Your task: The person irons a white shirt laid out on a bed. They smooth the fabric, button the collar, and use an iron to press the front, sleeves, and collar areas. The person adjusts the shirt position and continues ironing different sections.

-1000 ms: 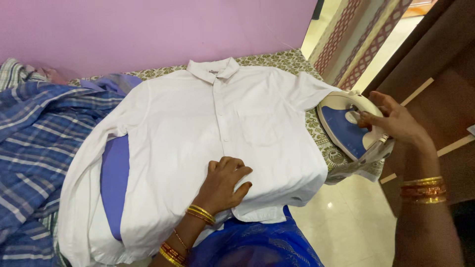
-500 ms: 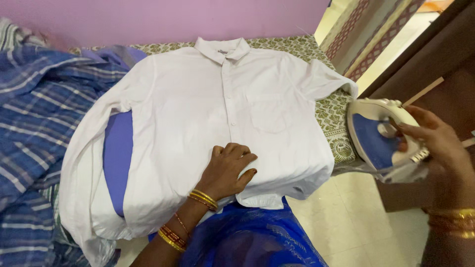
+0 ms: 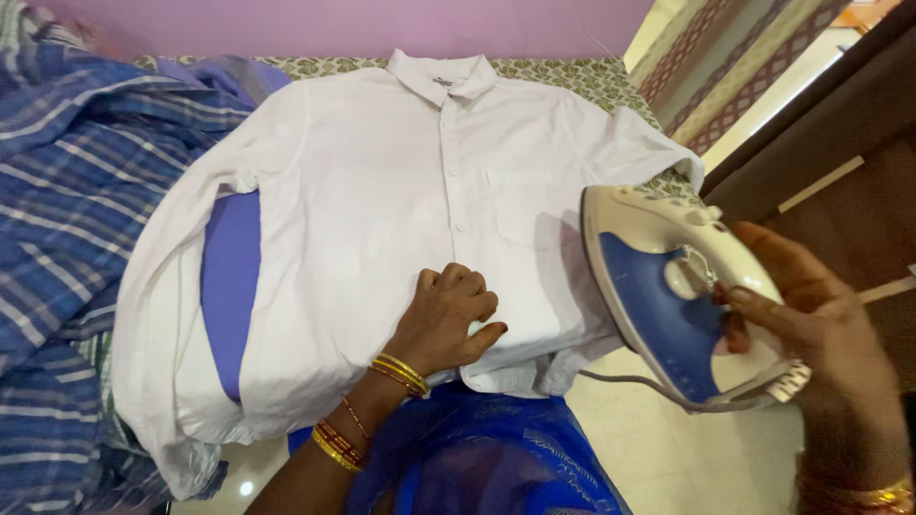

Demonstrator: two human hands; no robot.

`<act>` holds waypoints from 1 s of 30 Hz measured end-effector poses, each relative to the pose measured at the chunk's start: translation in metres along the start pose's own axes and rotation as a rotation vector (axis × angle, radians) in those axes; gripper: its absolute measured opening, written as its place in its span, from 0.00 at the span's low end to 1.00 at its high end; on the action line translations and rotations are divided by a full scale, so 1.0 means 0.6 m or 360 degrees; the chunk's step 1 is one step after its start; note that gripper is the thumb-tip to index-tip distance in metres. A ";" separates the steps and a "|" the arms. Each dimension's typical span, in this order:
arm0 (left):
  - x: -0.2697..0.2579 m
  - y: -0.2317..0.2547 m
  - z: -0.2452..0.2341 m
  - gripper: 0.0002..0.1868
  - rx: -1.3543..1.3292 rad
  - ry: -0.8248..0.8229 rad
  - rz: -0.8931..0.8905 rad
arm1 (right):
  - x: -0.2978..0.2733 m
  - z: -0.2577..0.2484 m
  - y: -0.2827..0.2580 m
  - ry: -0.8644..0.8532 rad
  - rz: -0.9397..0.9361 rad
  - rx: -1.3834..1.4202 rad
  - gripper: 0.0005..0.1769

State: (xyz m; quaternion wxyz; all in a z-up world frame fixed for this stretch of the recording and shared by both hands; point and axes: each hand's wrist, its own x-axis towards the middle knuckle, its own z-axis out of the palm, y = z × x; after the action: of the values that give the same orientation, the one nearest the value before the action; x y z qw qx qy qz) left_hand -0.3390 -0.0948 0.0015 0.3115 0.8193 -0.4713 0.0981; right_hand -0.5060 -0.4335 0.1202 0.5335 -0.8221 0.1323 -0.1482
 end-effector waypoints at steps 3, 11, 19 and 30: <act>-0.002 -0.001 0.002 0.15 -0.0018 -0.0033 -0.0037 | 0.026 0.083 -0.022 -0.0109 0.0075 0.0169 0.37; -0.022 -0.004 -0.001 0.15 -0.0096 0.0098 0.0055 | 0.097 0.153 -0.021 -0.0180 0.0076 0.0216 0.37; -0.016 -0.001 -0.004 0.16 -0.0099 0.0086 0.0073 | 0.184 0.157 -0.016 -0.0130 0.0002 0.0243 0.36; -0.018 -0.005 -0.002 0.16 -0.0161 0.0060 0.0007 | 0.346 0.187 -0.013 0.0076 0.0160 0.0268 0.38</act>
State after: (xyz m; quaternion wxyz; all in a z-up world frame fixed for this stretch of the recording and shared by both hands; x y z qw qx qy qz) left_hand -0.3424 -0.0853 -0.0035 0.3610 0.7996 -0.4714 0.0902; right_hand -0.2708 -0.4145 0.1053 0.6042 -0.7629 0.1732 -0.1513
